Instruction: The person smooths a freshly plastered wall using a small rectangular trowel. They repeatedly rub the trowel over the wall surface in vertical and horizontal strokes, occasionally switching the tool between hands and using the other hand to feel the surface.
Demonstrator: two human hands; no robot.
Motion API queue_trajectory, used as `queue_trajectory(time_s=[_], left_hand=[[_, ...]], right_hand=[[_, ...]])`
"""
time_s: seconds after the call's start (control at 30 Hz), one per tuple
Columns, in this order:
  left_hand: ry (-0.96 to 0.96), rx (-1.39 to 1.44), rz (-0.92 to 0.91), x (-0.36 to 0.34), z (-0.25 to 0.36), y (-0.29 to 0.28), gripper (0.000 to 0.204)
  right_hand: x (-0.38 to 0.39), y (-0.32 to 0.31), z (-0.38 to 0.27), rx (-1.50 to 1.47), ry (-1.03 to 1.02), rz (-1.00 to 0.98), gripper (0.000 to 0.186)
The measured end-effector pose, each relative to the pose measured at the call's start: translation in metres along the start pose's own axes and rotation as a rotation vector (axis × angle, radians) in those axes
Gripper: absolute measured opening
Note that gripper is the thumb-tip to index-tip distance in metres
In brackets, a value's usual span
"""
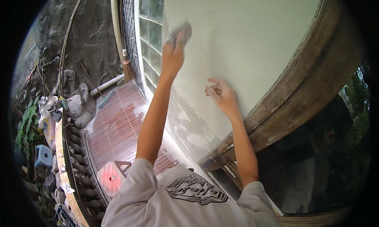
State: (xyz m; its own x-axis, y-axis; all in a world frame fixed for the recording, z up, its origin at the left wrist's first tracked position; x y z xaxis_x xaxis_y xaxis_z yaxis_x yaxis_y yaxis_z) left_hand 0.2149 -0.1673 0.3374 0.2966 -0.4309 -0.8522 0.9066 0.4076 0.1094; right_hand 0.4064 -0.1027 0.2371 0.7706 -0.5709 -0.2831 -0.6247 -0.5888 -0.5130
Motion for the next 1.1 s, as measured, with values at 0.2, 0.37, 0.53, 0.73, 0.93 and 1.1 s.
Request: queue_trajectory(time_s=[0.2, 0.37, 0.53, 0.73, 0.93, 1.1], left_hand=[[0.020, -0.624, 0.195, -0.047, -0.032, 0.106, 0.060], [-0.116, -0.430, 0.105, 0.024, -0.073, 0.136, 0.068], [-0.298, -0.478, -0.012, 0.051, -0.110, 0.126, 0.070], [-0.259, -0.550, 0.017, -0.075, -0.089, 0.113, 0.068], [-0.512, -0.486, 0.040, 0.042, -0.126, 0.100, 0.055], [-0.614, -0.399, 0.108, 0.111, -0.154, 0.093, 0.062]], right_hand=[[0.033, -0.022, -0.046, 0.558, -0.239, 0.119, 0.022], [0.052, -0.017, -0.026, 0.773, -0.372, -0.018, 0.022], [0.071, 0.028, 0.035, 0.971, -0.276, -0.260, 0.021], [0.087, 0.037, 0.054, 0.836, -0.232, -0.373, 0.026], [0.098, -0.023, -0.023, 0.729, -0.305, 0.024, 0.025], [0.063, -0.048, -0.090, 1.130, -0.465, 0.466, 0.035]])
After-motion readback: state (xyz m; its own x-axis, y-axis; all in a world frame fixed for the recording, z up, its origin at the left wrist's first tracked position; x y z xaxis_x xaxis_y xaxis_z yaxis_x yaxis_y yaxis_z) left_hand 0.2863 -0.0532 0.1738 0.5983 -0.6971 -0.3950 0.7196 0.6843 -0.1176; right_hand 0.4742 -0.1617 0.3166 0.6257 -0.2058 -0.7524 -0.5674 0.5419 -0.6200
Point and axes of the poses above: each hand's wrist, its own x-axis away from the middle knuckle, its own y-axis out of the palm, z = x × y, the point moved 8 cm from there along -x, towards the middle knuckle, and after that the axes turned 14 degrees about -z, right-handed, at the moved point
